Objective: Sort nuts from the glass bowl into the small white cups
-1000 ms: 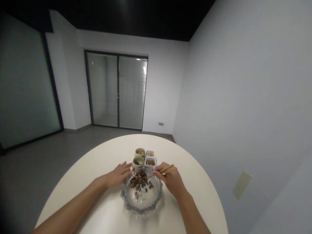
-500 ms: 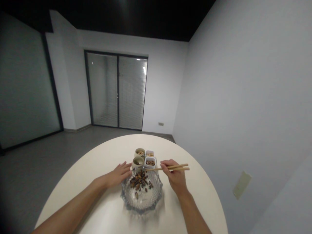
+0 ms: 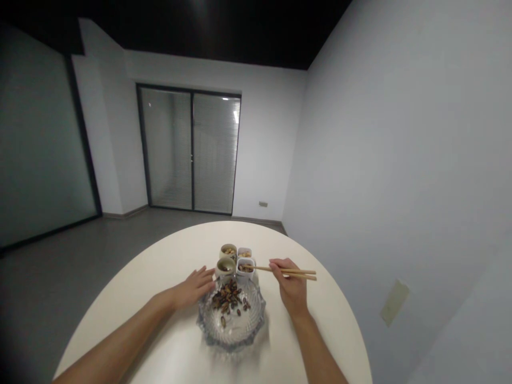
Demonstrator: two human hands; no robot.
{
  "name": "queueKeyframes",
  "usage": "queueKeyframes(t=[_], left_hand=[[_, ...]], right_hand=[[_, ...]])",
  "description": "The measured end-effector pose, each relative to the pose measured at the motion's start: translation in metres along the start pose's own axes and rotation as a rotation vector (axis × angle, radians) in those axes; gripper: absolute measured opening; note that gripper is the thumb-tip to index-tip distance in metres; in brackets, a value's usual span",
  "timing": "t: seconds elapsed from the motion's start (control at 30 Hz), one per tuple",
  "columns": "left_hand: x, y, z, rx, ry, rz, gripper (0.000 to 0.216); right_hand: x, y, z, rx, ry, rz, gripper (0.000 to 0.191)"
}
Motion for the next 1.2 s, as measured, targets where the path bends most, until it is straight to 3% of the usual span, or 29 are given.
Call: queueKeyframes(t=[0.37,0.77,1.07,1.2], left_hand=[[-0.005,-0.005,0.008,-0.023,-0.03,-0.016,0.06],[-0.004,-0.004,0.006,-0.01,-0.025,-0.015,0.062],[0.0,-0.003,0.003,-0.01,-0.034,-0.018,0.06],[-0.001,-0.003,0.004,0.001,-0.019,-0.008,0.058]], right_hand=[[0.003,-0.003,0.006,0.001,-0.025,-0.103,0.014],[-0.001,-0.003,0.013,0.031,-0.051,-0.096,0.017],[-0.009,0.0,0.009,0.147,-0.07,0.015,0.029],[-0.002,0.0,0.005,0.221,0.064,-0.076,0.03]])
Point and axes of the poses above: each hand's wrist, its own y-axis towards the middle knuckle, its own x-axis out of the palm, z = x × y, the point moved 5 cm from there along y, towards the middle knuckle, and after that the axes turned 9 degrees about -x, right-handed, at the moved point
